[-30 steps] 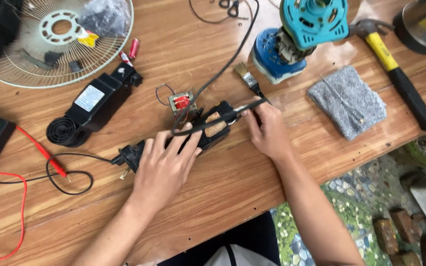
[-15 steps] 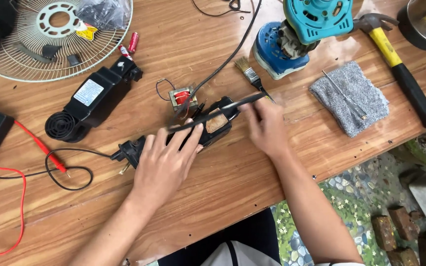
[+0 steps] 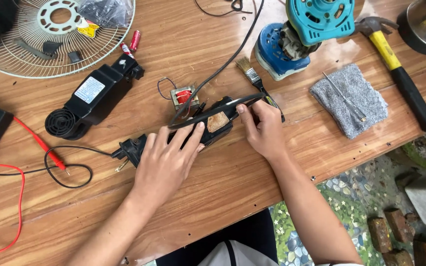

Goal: The person is working on a disassembled black power tool on a wooden workbench. They are holding the tool with one hand and using a black cable or wire with the other hand to touch or test a specific point on the tool's body. Various other tools and electronic components are visible on the table.

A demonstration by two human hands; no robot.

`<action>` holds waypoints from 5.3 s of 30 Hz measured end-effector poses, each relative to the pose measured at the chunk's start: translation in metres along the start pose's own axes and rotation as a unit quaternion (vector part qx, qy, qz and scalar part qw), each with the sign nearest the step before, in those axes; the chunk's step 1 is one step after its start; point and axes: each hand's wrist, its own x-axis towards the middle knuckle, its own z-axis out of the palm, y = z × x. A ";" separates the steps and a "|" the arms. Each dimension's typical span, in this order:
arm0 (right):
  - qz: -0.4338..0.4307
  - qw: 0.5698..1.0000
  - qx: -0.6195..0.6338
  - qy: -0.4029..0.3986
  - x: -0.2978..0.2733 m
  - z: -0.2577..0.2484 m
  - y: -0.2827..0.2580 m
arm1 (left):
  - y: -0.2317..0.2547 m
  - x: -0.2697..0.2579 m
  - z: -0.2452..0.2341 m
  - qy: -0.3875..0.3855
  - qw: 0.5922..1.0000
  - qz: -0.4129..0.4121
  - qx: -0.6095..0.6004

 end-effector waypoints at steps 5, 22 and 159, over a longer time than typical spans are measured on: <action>-0.004 0.999 -0.020 0.029 0.006 -0.007 -0.012 | 0.001 0.005 -0.004 0.007 1.000 -0.004 -0.019; 0.024 0.998 -0.032 0.050 0.002 -0.011 0.007 | 0.003 0.002 0.002 0.009 0.999 -0.022 -0.033; 0.159 0.986 0.047 0.004 -0.012 -0.018 -0.040 | -0.005 -0.005 -0.014 -0.033 0.993 -0.019 -0.115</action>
